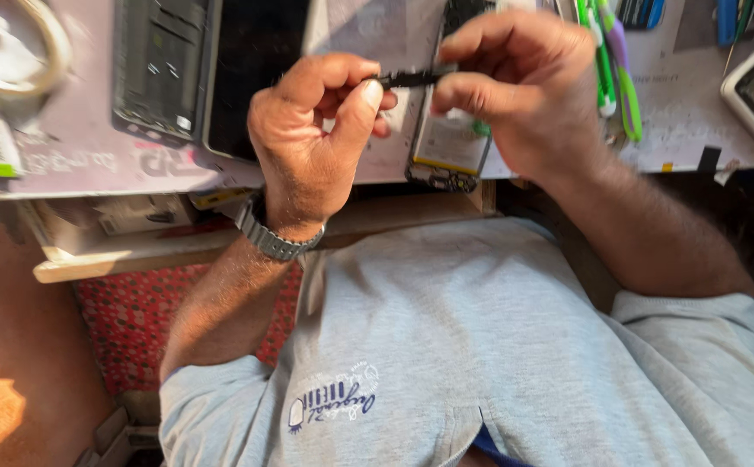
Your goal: The person uses a green screwdriver to remove screws from a disassembled smartphone lying on a workbench. They carefully unscrew multiple fasteners around the battery and motherboard area, then set the screwdriver down and handle a small internal component with their fingers.
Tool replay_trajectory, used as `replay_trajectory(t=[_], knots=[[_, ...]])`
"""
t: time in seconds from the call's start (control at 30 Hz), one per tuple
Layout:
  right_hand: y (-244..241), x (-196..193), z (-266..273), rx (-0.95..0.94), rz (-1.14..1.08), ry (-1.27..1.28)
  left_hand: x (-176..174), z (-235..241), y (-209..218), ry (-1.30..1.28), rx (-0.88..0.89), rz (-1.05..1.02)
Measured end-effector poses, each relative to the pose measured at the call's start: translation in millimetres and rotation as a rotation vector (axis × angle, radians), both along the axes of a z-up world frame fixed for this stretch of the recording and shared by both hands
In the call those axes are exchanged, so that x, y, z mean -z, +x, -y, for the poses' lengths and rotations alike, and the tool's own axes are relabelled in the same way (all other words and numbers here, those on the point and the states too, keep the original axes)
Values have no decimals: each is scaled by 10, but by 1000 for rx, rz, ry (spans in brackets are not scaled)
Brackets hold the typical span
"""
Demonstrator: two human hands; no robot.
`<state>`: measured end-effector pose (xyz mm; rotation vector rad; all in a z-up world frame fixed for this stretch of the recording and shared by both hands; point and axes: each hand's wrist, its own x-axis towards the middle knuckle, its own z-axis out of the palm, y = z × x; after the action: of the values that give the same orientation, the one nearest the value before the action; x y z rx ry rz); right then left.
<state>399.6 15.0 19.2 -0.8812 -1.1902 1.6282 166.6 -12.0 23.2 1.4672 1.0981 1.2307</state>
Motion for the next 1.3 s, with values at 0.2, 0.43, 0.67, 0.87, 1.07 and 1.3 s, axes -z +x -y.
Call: replay_trajectory(t=[0.2, 0.43, 0.67, 0.87, 1.07, 1.3], knots=[[119, 120, 36, 47, -277, -187, 12, 72, 196, 302, -26, -223], [168, 39, 147, 0, -164, -72, 49, 49, 332, 535, 11, -375], [433, -273, 492, -99, 615, 279, -29, 251, -81, 417, 118, -540], [253, -234, 736, -192, 883, 372, 32, 307, -208, 458, 203, -614], [90, -259, 691, -160, 877, 493, 78, 284, -104, 468, 272, -607], [11, -319, 660, -215, 986, 625, 181, 288, -108, 477, 274, -611]])
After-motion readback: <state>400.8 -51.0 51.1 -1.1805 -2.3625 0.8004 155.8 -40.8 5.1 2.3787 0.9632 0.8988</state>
